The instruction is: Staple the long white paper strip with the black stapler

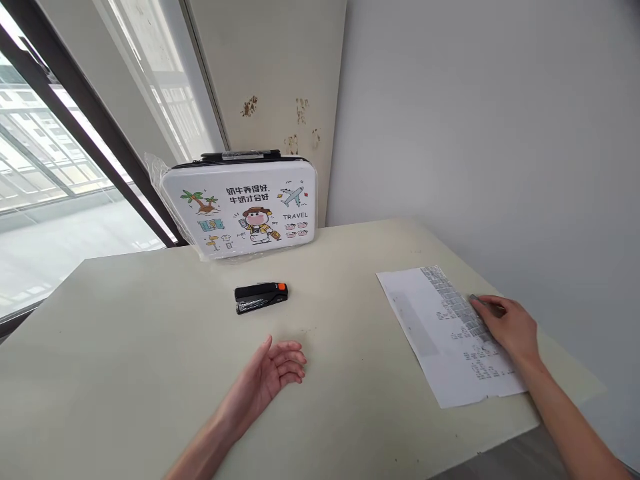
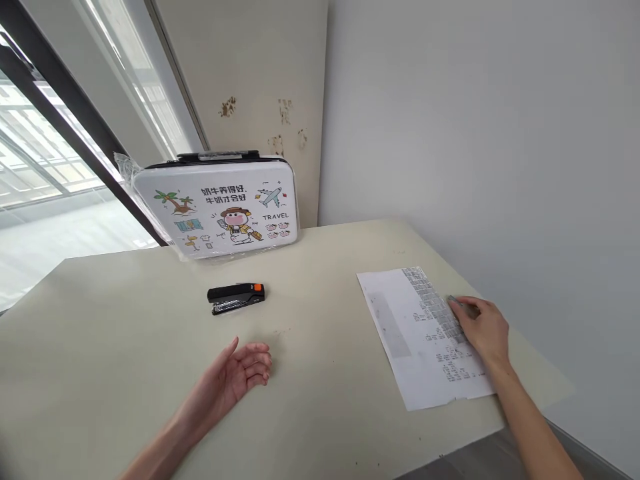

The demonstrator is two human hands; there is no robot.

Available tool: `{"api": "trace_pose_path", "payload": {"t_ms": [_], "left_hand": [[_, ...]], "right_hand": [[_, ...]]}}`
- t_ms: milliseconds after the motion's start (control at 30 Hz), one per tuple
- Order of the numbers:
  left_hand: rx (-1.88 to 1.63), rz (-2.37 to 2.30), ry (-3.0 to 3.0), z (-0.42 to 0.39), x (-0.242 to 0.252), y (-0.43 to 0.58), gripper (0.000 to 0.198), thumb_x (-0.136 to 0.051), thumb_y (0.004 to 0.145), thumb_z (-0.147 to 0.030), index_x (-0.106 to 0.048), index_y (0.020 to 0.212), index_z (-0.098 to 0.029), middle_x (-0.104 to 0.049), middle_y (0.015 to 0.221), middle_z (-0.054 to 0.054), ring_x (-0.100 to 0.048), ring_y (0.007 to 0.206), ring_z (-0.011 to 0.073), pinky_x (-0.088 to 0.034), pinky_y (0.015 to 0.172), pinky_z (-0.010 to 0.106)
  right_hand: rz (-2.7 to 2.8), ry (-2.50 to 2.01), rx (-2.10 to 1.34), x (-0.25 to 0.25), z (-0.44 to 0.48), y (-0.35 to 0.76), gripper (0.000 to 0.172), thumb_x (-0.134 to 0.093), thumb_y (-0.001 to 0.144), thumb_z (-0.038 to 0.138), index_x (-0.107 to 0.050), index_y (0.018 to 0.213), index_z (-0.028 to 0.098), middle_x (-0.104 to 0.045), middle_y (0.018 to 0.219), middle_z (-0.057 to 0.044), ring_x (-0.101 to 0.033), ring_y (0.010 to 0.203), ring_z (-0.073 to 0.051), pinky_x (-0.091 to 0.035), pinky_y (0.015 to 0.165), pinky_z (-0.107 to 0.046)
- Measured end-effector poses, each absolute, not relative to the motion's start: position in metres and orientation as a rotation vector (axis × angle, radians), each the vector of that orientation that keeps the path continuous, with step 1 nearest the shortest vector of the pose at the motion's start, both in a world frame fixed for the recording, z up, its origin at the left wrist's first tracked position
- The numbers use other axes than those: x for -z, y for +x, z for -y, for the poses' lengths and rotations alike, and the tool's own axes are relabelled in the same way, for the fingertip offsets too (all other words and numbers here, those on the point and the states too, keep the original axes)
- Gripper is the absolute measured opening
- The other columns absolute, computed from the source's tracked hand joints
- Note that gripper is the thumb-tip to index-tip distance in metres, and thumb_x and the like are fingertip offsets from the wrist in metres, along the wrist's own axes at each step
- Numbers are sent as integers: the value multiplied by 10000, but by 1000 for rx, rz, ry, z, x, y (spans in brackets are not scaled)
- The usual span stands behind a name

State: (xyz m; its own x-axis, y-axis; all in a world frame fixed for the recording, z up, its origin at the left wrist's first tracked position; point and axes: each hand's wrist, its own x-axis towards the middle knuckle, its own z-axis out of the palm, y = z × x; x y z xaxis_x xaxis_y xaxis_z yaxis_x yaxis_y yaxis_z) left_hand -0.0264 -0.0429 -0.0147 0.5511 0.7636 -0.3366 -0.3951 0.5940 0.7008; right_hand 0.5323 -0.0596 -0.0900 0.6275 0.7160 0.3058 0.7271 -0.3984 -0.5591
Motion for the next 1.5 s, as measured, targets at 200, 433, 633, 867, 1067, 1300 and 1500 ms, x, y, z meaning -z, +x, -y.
{"api": "trace_pose_path", "payload": {"t_ms": [200, 433, 633, 867, 1067, 1300, 1500], "left_hand": [[-747, -676, 594, 41, 16, -29, 465, -506, 1046, -497, -768, 1091, -116, -682, 1008, 136, -627, 900, 243, -524, 856, 372], [-735, -707, 668, 41, 13, -27, 410, -519, 1036, -492, -737, 1041, -146, -639, 988, 115, -582, 872, 228, -496, 836, 366], [-683, -1058, 1304, 43, 14, -39, 471, -518, 1028, -528, -486, 690, -202, -371, 643, -30, -288, 582, 133, -261, 555, 280], [-666, -1153, 2259, 43, 23, -42, 343, -577, 992, -305, -462, 682, -209, -421, 607, -35, -253, 531, 127, -156, 556, 316], [-615, -1197, 2395, 43, 26, -42, 325, -567, 1000, -280, -454, 701, -219, -463, 593, -44, -351, 497, 120, -185, 537, 299], [-711, -1164, 2155, 44, 24, -42, 367, -586, 992, -363, -502, 665, -219, -454, 576, -31, -314, 490, 130, -179, 543, 305], [-754, -1141, 2142, 44, 25, -42, 354, -596, 992, -358, -524, 674, -221, -456, 575, -30, -305, 492, 131, -170, 547, 309]], "right_hand": [[1098, -2181, -27, 80, 58, 522, 530, -585, 759, 693, -763, 944, 229, -731, 1105, -154, -681, 974, -372, -503, 902, -546], [1239, -1954, -302, 39, 77, 406, 411, -582, 905, 597, -726, 1094, 262, -747, 1187, -93, -723, 1002, -288, -569, 801, -397], [1785, -1348, -964, 24, 107, 254, 168, -551, 1023, 354, -700, 1008, 278, -739, 1066, -34, -706, 898, -191, -589, 820, -322], [1833, -1294, -858, 34, 117, 229, 150, -532, 1031, 257, -678, 999, 270, -721, 993, -33, -689, 937, -214, -572, 856, -366], [1793, -1326, -904, 32, 117, 231, 155, -528, 1037, 281, -677, 996, 271, -720, 996, -24, -691, 941, -207, -566, 862, -347], [1796, -1327, -887, 32, 118, 231, 175, -519, 1043, 301, -686, 1003, 269, -733, 996, -36, -697, 934, -215, -584, 836, -354], [1791, -1332, -892, 33, 119, 231, 177, -519, 1043, 318, -682, 991, 270, -730, 989, -36, -703, 932, -218, -584, 843, -358]]}}
